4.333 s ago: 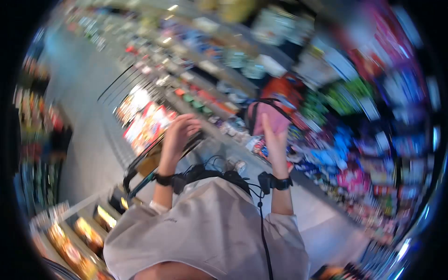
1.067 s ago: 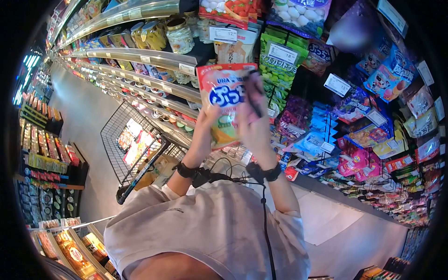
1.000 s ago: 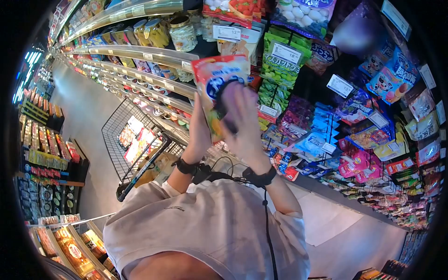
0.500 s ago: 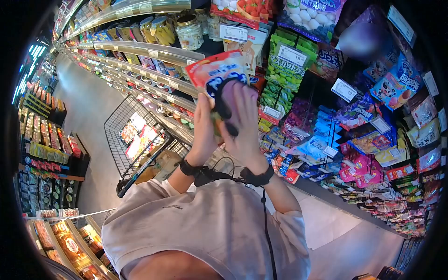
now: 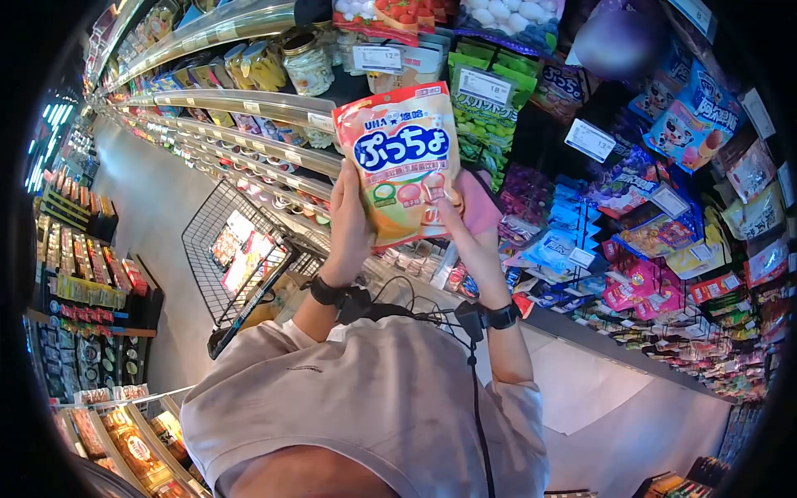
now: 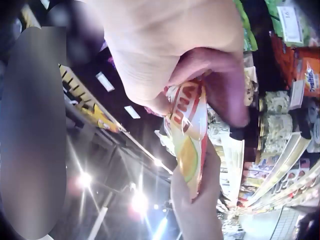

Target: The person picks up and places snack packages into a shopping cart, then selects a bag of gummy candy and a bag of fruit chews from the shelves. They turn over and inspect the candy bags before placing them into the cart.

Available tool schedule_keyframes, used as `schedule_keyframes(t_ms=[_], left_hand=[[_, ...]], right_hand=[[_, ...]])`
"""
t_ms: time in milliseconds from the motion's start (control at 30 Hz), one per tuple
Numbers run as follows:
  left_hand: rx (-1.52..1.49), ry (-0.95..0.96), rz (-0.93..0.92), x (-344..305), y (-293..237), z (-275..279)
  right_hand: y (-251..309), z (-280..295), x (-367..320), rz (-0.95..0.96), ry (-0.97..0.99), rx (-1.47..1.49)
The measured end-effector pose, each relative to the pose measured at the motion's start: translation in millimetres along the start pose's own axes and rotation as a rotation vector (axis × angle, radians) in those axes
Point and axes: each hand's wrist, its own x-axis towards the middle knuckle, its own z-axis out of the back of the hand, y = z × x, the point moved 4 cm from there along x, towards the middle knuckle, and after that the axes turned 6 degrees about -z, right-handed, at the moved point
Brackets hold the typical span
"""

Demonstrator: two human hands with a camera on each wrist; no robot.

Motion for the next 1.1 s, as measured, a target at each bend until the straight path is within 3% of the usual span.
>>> schedule_keyframes(t_ms=[67,100,133,167,233,300,333,400,433,500,600,667,733,800,867,900,967,1067,1100], left_hand=[[0.343,-0.058,-0.203,-1.5,-5.5,-1.6],[0.383,-0.036,-0.296,-3.0,-7.1,-7.9],[0.421,-0.009,-0.39,-3.8,-9.7,-17.6],[0.318,0.097,-0.326,-13.6,-7.5,-36.3],[0.146,0.153,-0.124,-12.8,8.4,-45.4],[0.002,0.149,0.106,-19.2,20.5,-48.1],[-0.056,0.122,0.235,-26.2,24.2,-47.1],[-0.134,0.259,0.327,-42.8,8.8,-78.8],[0.021,0.26,0.285,-42.0,22.6,-73.9],[0.152,0.238,0.212,-46.9,42.8,-77.4],[0.201,0.285,0.19,-47.8,70.0,-69.8],[0.007,0.228,0.415,-48.8,72.2,-67.8],[-0.031,0.252,0.394,-56.7,57.4,-87.3],[0.153,0.226,0.319,-55.4,72.0,-76.6],[0.372,0.213,0.272,-58.2,75.6,-75.4],[0.275,0.185,0.205,-57.7,76.7,-79.9],[0.368,0.187,0.256,-66.0,76.8,-80.3],[0.271,0.057,0.259,-68.3,68.7,-79.6],[0.237,-0.023,0.221,-68.6,66.6,-75.0]], right_hand=[[7.3,10.2,0.8,0.031,-0.046,-0.134],[15.9,11.1,0.2,0.253,-0.097,-0.34],[14.3,10.7,-1.0,0.314,-0.084,-0.338],[12.6,7.4,-3.0,0.375,-0.072,-0.336],[5.7,-3.7,-17.1,0.279,0.018,-0.152],[11.9,-18.9,-32.9,0.339,0.184,-0.547],[25.4,-28.8,-39.0,0.512,0.149,-0.822],[35.6,-21.0,-38.5,0.499,0.048,-0.746],[38.7,-14.6,-35.9,0.493,-0.004,-0.709],[22.4,7.7,-12.3,0.36,-0.008,-0.349],[18.2,27.8,1.2,0.472,0.066,-0.63],[38.6,19.9,-16.8,0.526,0.131,-0.722],[50.5,19.3,-25.2,0.545,0.21,-0.715],[50.5,29.9,-23.1,0.523,0.23,-0.706],[54.4,41.9,-16.6,0.548,0.156,-0.685],[52.4,48.1,-13.1,0.54,0.118,-0.644],[41.8,60.0,-2.5,0.556,0.034,-0.544],[11.5,73.6,13.2,0.241,0.094,-0.25],[5.8,70.0,11.1,0.263,0.066,-0.217]])
